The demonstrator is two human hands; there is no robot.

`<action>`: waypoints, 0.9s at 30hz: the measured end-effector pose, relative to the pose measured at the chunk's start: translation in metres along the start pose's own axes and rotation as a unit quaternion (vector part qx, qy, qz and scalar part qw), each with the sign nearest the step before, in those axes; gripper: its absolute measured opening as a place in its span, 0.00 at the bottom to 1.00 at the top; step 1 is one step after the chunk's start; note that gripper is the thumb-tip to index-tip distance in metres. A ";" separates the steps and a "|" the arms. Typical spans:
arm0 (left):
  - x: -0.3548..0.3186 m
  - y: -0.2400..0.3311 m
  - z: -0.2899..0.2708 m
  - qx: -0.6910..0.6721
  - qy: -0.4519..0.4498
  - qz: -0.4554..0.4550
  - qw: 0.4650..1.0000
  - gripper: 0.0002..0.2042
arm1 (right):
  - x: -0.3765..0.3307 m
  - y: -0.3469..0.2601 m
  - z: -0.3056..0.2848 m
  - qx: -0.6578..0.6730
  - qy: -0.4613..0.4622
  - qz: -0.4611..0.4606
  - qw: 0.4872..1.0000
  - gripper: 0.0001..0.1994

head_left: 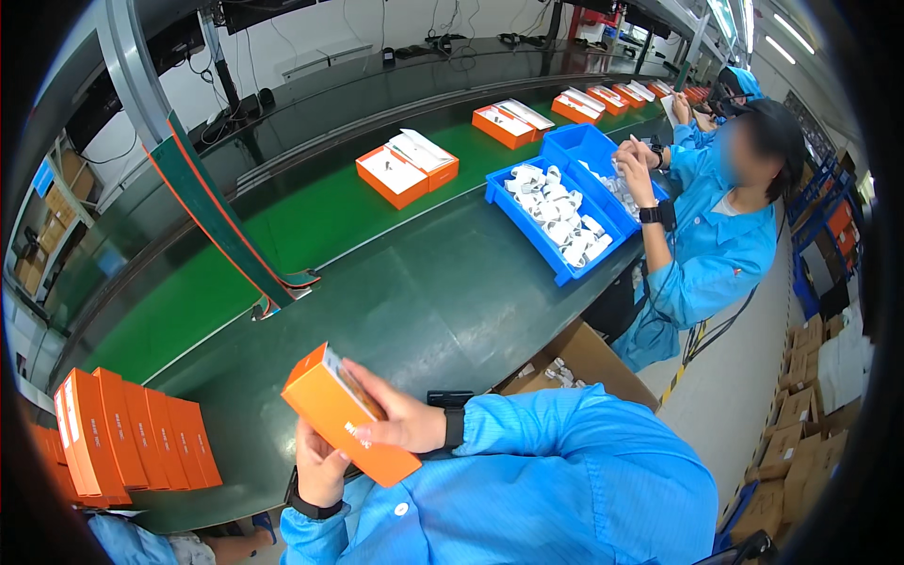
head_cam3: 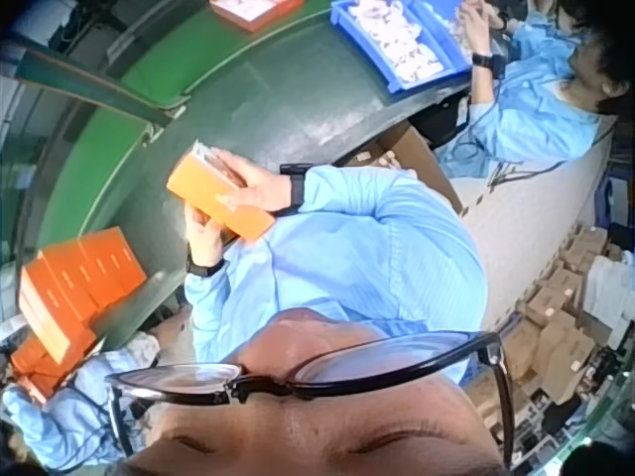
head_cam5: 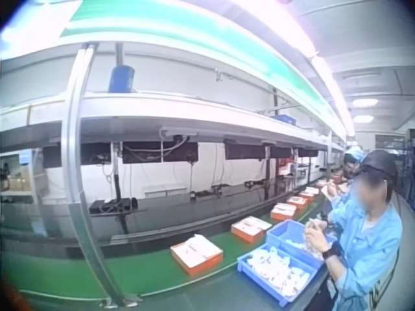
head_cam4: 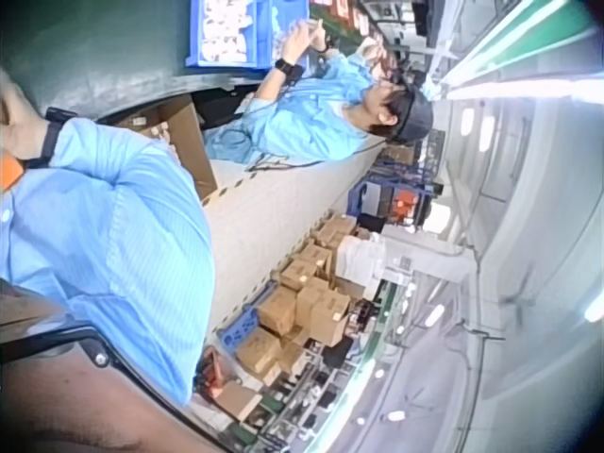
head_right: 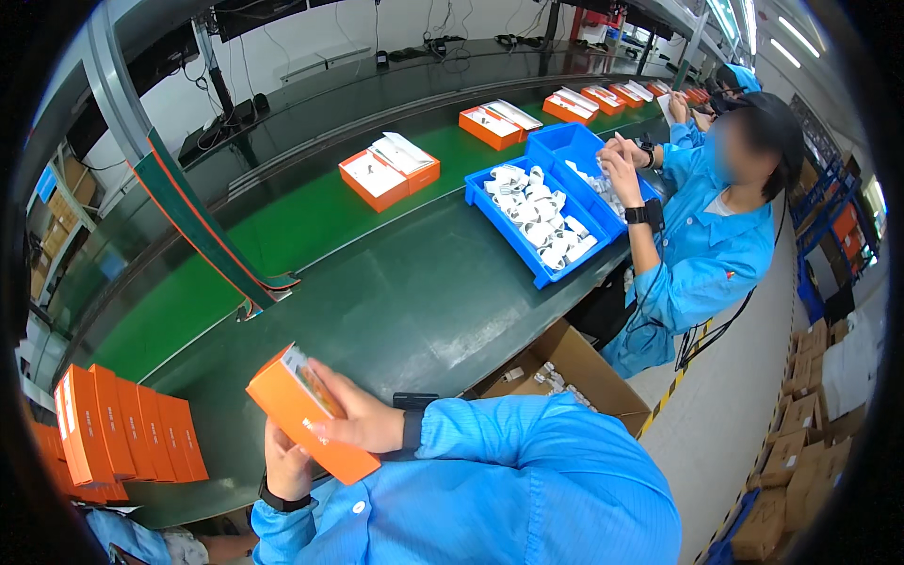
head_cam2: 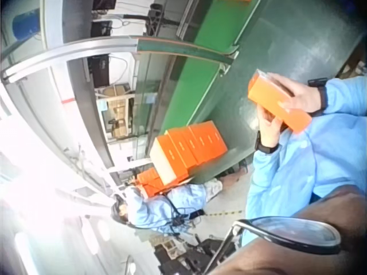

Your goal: Assembling and packing products into orange boxes on an industrial assembly line.

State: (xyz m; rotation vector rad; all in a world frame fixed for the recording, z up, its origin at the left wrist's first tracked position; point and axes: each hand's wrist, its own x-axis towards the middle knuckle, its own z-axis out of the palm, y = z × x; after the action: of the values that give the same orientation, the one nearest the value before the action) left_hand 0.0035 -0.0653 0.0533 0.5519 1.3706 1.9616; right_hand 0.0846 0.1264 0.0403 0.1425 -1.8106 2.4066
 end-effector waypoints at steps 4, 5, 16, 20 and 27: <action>0.002 0.003 0.007 -0.009 0.027 0.022 0.999 0.49 | 0.002 -0.002 -0.014 0.064 0.006 0.005 0.998 0.53; 0.002 0.003 0.009 -0.002 0.034 0.031 0.999 0.50 | 0.000 -0.003 -0.016 0.041 0.000 -0.009 0.999 0.53; -0.001 -0.017 -0.038 -0.136 0.100 0.079 0.982 0.38 | 0.009 -0.059 -0.101 -0.504 0.173 0.016 0.846 0.54; 0.006 -0.029 -0.030 -0.213 0.132 0.089 0.964 0.37 | 0.019 -0.052 -0.118 -0.692 0.182 0.152 0.682 0.52; 0.019 -0.043 0.008 -0.222 0.138 0.051 0.964 0.39 | 0.004 -0.033 -0.097 -0.623 0.190 -0.127 0.748 0.41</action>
State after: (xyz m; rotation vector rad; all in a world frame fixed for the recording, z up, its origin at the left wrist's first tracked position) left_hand 0.0080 -0.0369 0.0154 0.1419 1.0175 2.4056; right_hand 0.0858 0.2288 0.0451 -0.2116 -2.4713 0.5946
